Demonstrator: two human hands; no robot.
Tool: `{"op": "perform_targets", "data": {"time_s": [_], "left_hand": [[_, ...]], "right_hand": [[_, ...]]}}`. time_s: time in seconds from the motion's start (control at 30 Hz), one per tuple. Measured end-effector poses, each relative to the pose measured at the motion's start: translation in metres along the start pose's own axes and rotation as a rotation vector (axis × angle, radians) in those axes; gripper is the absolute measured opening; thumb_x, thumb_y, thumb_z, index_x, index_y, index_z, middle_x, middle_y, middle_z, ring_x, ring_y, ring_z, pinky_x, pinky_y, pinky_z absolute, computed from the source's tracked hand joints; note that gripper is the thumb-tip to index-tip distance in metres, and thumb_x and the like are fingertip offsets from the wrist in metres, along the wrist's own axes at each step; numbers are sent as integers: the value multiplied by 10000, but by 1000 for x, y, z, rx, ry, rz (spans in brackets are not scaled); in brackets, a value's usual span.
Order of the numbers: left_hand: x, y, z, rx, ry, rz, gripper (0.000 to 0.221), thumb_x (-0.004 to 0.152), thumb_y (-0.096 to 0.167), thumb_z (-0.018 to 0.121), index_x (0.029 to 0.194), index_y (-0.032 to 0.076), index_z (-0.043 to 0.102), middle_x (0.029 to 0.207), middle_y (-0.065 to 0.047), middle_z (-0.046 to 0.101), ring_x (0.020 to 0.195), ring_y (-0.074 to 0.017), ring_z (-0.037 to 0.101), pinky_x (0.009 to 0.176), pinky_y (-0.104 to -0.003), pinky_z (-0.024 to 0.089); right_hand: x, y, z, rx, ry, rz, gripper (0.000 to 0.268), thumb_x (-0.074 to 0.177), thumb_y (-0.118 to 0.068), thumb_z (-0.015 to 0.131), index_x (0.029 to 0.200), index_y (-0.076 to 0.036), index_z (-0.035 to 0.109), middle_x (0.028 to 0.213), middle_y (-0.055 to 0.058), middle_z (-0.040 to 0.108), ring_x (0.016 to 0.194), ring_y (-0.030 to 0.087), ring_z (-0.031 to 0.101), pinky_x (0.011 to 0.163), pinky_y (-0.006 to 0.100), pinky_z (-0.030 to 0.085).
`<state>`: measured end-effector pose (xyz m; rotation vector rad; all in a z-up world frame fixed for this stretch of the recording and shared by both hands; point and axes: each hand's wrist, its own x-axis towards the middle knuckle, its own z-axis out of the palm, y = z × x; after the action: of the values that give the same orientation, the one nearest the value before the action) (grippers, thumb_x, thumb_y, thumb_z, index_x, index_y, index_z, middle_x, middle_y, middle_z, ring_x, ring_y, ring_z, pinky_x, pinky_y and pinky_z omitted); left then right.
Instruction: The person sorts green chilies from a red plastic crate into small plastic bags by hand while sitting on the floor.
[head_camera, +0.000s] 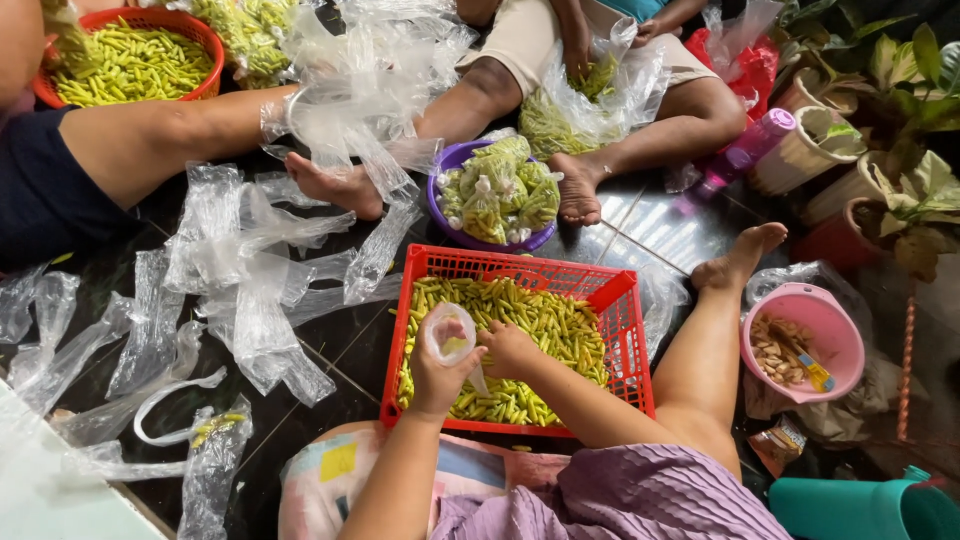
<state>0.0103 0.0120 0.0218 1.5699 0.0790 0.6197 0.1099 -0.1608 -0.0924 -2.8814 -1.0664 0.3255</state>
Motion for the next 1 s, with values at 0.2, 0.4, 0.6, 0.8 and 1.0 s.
{"op": "perform_targets", "data": {"time_s": [0.2, 0.4, 0.6, 0.8, 1.0], "left_hand": [[-2, 4, 6, 10, 0, 5, 983, 531, 168, 1043, 1386, 83, 565, 971, -120, 771, 829, -225, 769, 785, -392, 654], [-3, 5, 8, -5, -21, -12, 909, 567, 167, 1023, 1352, 71, 575, 1016, -129, 775, 839, -241, 778, 790, -397, 648], [-5, 5, 9, -27, -26, -14, 902, 585, 161, 1017, 1358, 71, 560, 1014, -135, 768, 832, -239, 775, 774, -392, 650], [-5, -4, 8, -31, -42, -18, 901, 601, 139, 1005, 1373, 66, 547, 1016, -139, 764, 837, -245, 775, 766, -396, 652], [-7, -1, 12, -1, -52, 11, 896, 620, 162, 999, 1384, 59, 544, 1022, -145, 763, 829, -254, 776, 766, -401, 652]], "right_hand": [[-25, -16, -42, 54, -94, 68, 556, 652, -348, 785, 1146, -138, 640, 1044, 139, 599, 874, 487, 699, 697, 533, 624], [-29, -6, -33, 209, -146, 146, 666, 709, -180, 774, 1348, -104, 603, 1125, 224, 552, 845, 517, 693, 691, 572, 606], [-29, 2, -22, 261, -94, 130, 606, 678, -180, 766, 1271, -144, 651, 1116, 221, 576, 858, 525, 699, 738, 609, 598], [-39, 20, -54, 1048, -44, 382, 455, 781, -116, 807, 1222, -119, 694, 1058, 311, 632, 683, 370, 722, 486, 364, 630], [-68, 12, -95, 1968, 53, 427, 372, 829, 15, 643, 1192, -61, 625, 860, 192, 667, 610, 271, 717, 470, 353, 638]]}}
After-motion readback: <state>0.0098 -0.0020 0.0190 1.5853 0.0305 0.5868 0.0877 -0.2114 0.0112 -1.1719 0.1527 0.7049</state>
